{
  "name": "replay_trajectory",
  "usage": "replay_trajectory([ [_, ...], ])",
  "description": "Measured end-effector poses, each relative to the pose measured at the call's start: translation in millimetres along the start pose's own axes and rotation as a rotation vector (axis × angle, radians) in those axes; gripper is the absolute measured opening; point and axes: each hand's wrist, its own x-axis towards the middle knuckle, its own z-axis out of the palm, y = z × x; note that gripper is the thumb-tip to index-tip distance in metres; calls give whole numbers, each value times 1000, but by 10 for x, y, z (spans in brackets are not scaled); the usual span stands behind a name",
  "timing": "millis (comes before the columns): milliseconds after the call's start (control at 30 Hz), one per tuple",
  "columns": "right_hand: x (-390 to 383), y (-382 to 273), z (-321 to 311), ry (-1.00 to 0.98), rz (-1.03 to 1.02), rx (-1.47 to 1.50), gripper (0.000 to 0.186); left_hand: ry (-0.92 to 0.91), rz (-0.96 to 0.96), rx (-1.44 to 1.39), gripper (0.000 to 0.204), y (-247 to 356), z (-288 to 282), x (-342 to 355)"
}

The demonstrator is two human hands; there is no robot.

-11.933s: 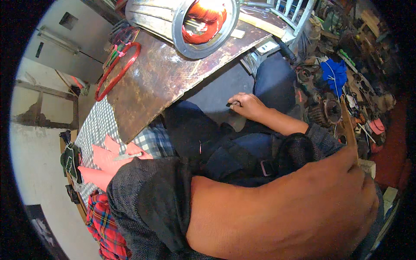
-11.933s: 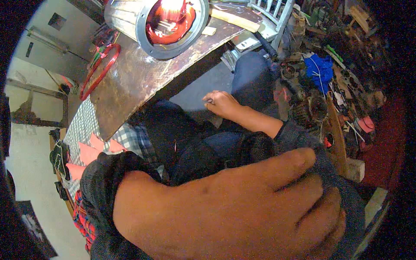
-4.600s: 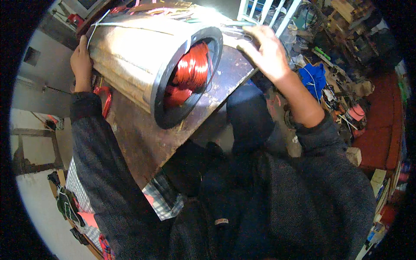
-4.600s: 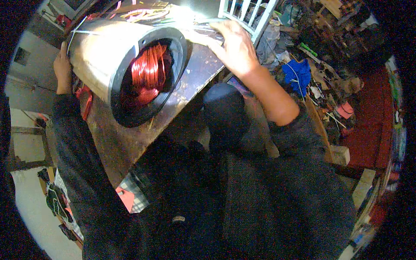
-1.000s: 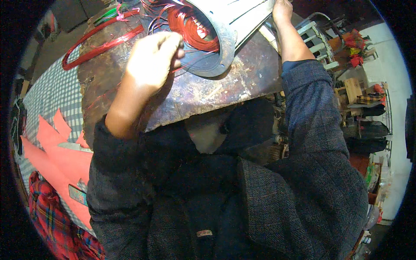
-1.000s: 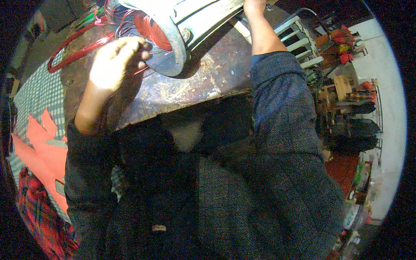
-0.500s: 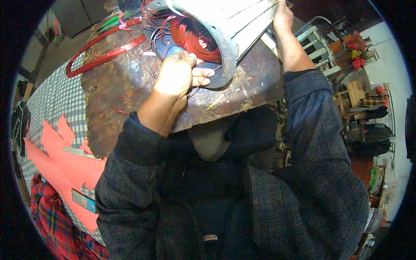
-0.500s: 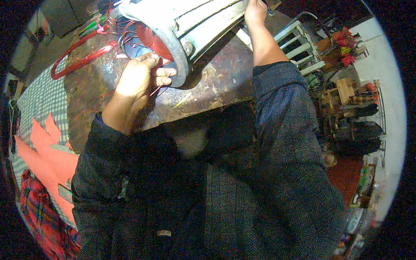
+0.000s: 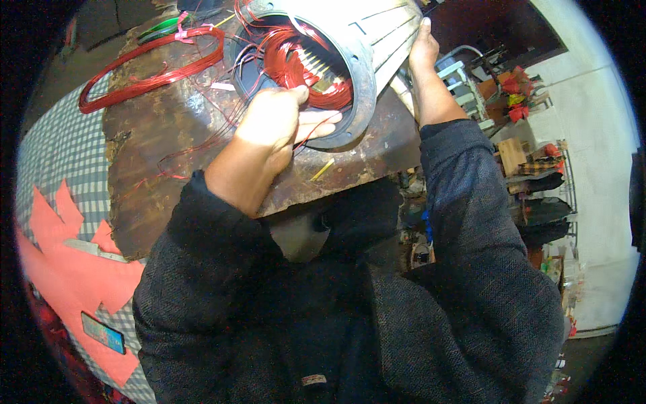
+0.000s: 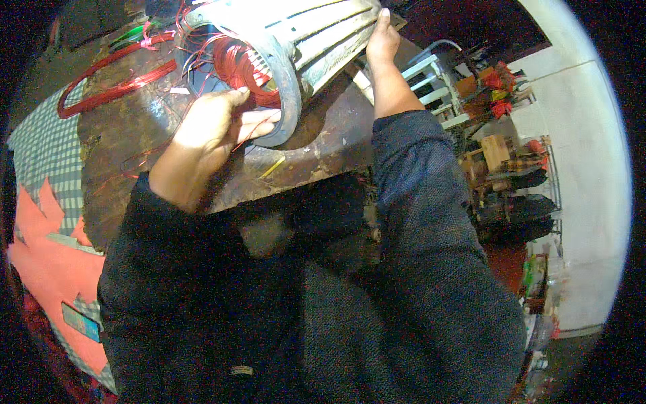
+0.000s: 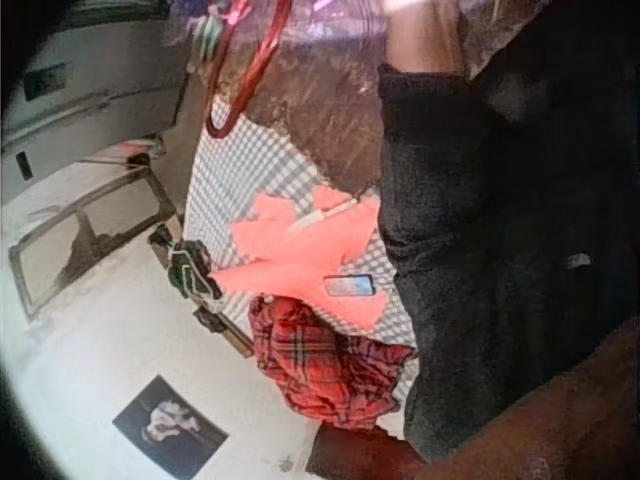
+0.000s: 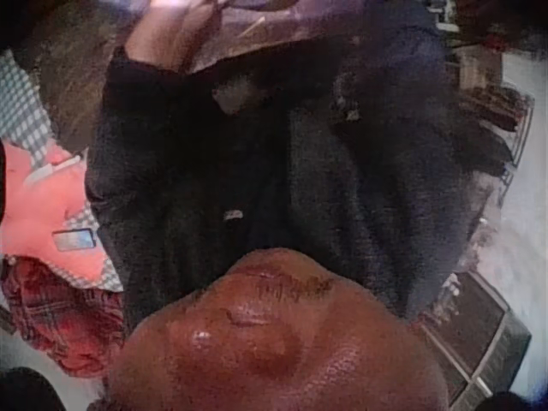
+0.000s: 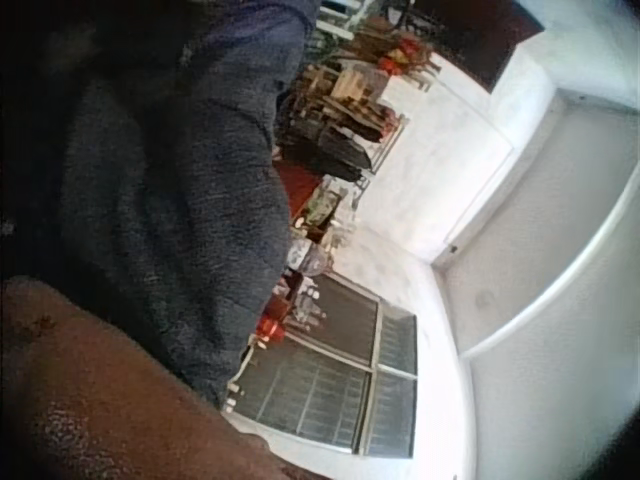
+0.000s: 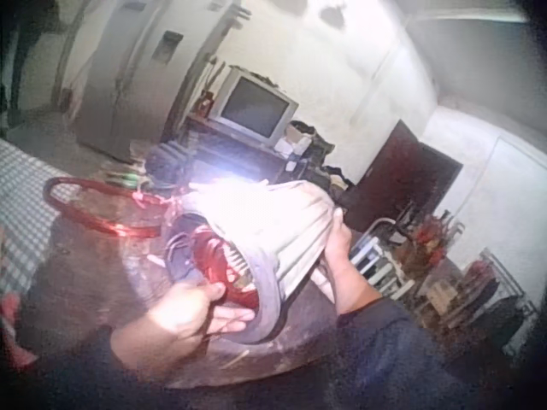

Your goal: The person winds red insulated wire into a circular metal housing, using both hands to guide and pack the wire. They occasionally use a wooden stick to press the wire down and adjust the housing position on the workbench.

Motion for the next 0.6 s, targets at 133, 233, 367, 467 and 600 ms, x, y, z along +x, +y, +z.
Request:
replay_trajectory([
  [133, -15, 12, 19, 10, -14, 100, 82, -34, 126, 50, 37, -37, -83, -146],
  [233, 11, 40, 28, 1, 16, 126, 82, 10, 289, 370, 36, -111, -189, -278],
  [367, 44, 84, 29, 10, 61, 93, 80, 279, 837, 1489, 33, -204, -272, -491],
  [467, 31, 86, 32, -51, 157, 279, 80, 289, 731, 1793, 32, -279, -271, -693],
  [600, -15, 59, 39, -34, 165, 192, 78, 224, 1096, 1991, 27, -293, -343, -882],
])
